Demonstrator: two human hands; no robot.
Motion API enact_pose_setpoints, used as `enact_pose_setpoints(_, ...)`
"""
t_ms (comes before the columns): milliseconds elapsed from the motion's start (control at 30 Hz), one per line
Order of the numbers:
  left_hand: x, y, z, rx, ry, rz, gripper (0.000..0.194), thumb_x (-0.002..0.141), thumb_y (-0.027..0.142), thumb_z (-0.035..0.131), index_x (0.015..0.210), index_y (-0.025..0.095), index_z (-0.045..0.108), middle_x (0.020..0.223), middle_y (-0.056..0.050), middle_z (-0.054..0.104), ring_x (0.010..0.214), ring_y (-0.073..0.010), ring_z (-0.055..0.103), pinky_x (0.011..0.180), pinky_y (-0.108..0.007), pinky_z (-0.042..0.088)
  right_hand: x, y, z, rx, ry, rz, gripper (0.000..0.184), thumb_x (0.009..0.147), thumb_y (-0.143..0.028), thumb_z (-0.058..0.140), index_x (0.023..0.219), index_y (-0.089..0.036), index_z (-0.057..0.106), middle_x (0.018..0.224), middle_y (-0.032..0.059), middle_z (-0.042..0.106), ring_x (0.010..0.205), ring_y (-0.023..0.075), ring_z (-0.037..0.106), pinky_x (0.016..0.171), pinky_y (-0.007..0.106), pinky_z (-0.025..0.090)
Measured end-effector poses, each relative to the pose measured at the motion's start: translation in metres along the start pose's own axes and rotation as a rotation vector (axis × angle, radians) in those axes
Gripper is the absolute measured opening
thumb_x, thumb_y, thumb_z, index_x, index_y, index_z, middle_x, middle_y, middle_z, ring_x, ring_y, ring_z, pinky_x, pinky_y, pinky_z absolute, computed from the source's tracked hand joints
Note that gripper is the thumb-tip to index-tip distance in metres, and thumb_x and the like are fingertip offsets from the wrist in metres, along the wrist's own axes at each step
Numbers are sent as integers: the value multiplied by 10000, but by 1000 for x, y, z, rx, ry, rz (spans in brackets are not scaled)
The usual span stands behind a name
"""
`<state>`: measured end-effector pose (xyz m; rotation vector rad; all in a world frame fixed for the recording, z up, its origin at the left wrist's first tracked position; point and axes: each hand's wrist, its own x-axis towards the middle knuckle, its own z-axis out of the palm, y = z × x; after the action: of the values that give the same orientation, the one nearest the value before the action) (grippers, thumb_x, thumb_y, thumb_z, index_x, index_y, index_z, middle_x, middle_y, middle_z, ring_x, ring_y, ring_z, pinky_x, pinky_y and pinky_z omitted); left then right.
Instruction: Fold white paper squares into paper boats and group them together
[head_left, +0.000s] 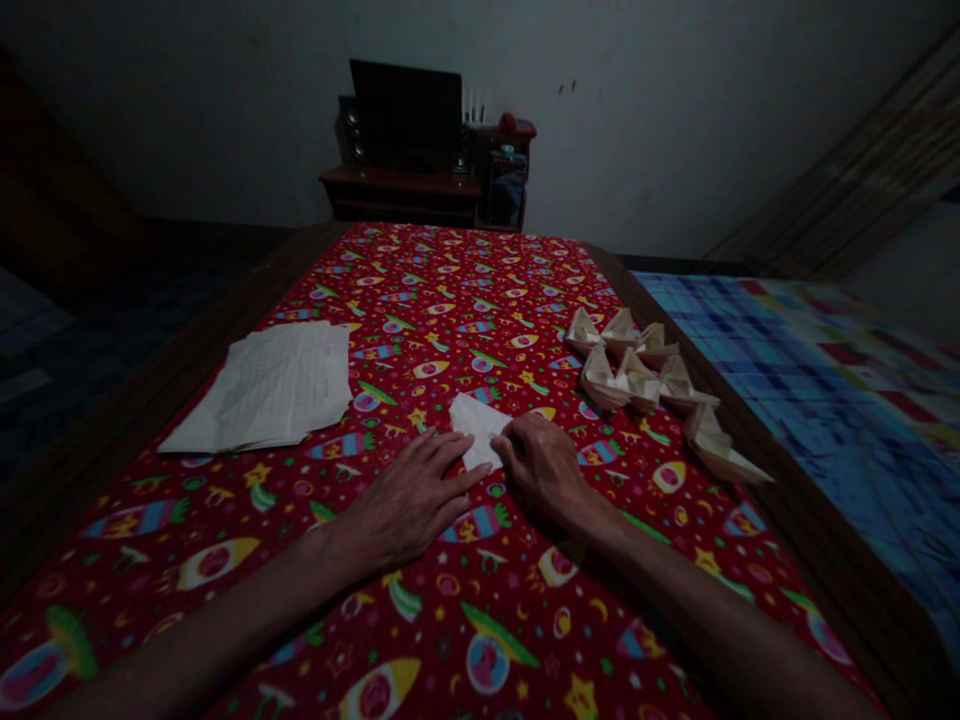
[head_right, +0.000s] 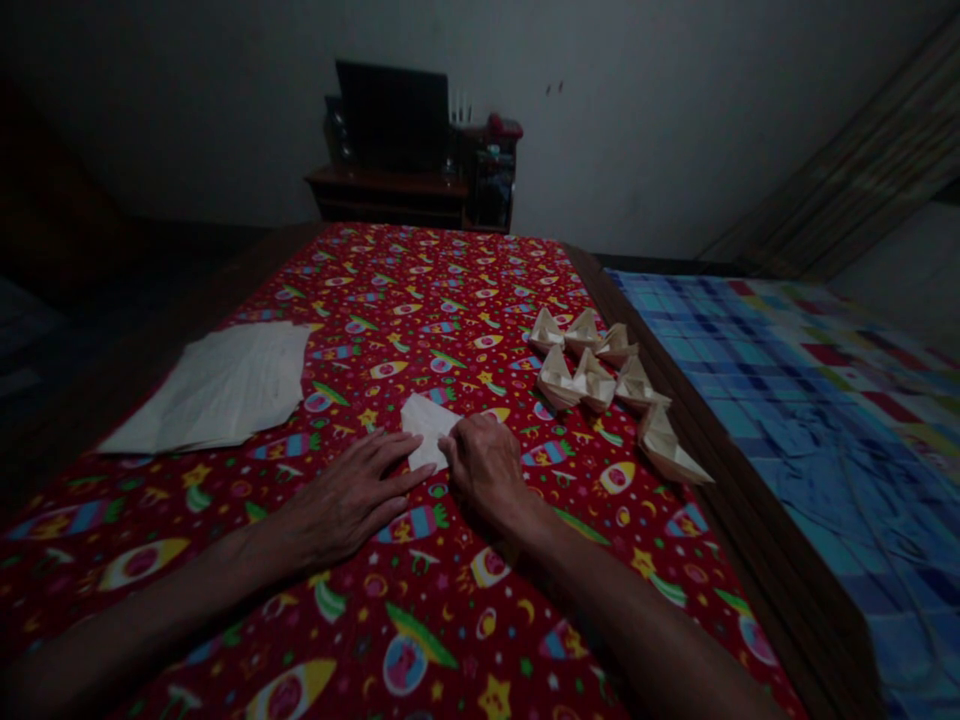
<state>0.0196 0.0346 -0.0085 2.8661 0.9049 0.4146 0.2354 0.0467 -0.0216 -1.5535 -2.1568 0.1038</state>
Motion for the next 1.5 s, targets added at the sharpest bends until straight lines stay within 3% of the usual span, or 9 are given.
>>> enact_pose_setpoints(167,0,2,0,16,7,-11,392,931,277,417,1321,254,448,1400,-102,400,1288,-262,363,1068,-504,314,3,-1,-1,-47,35,-20,185,880,-304,499,781,-172,583,738,37,584,683,158,492,620,266,336)
enact_pose_setpoints(300,1,4,-1,68,-23,-25,376,936,268,404,1308,252,456,1399,-101,405,1291,-256,364,1070,-491,309,2,-9,-7,-212,100,-127,100,854,-227,530,858,-164,607,937,103,600,832,215,495,703,323,378)
enact_pose_setpoints(433,0,6,-3,97,-40,-27,365,939,269,395,1296,242,462,1415,-103,393,1298,-252,362,1063,-476,314,-12,-13,-11,-131,-70,-431,155,885,-139,476,968,-155,606,1005,97,612,902,205,505,788,337,429)
enact_pose_setpoints(733,-5,-1,-9,92,-61,21,370,937,272,410,1303,271,460,1431,-88,392,1299,-251,378,1041,-473,326,-34,2,-27,-50,-98,-473,281,894,-76,359,978,-105,626,967,143,616,994,236,511,814,370,514)
enact_pose_setpoints(867,-4,-3,-11,78,-30,35,352,935,267,410,1278,254,492,1406,-92,426,1279,-253,402,1035,-467,328,-38,1,-30,-61,-92,-439,299,868,-46,359,986,-107,628,988,144,605,971,239,510,806,380,521)
enact_pose_setpoints(1067,12,-4,-10,112,10,64,367,920,271,435,1283,249,486,1337,-78,489,1155,-249,467,945,-429,396,-33,-8,-13,-150,-123,-364,193,852,-50,450,895,-121,624,899,118,580,854,224,489,686,342,511)
enact_pose_setpoints(1200,29,-12,-7,86,26,60,309,920,291,449,1213,273,548,1256,-56,539,1086,-244,480,876,-409,417,-27,-6,-14,-55,-90,-360,192,881,-95,438,923,-159,614,913,84,585,873,196,493,721,314,481)
enact_pose_setpoints(1367,48,-30,0,-126,100,38,204,911,275,481,1017,205,640,998,-49,597,930,-173,556,826,-318,447,-19,1,-21,-92,37,-128,123,887,-265,507,857,-176,586,905,86,585,854,209,484,746,340,433)
enact_pose_setpoints(1500,56,-41,2,-200,151,-19,366,877,283,539,1234,215,494,1170,-72,525,1077,-201,512,902,-346,442,-15,1,-23,-185,105,24,250,864,-381,534,983,-162,548,979,122,542,891,241,466,726,346,407)
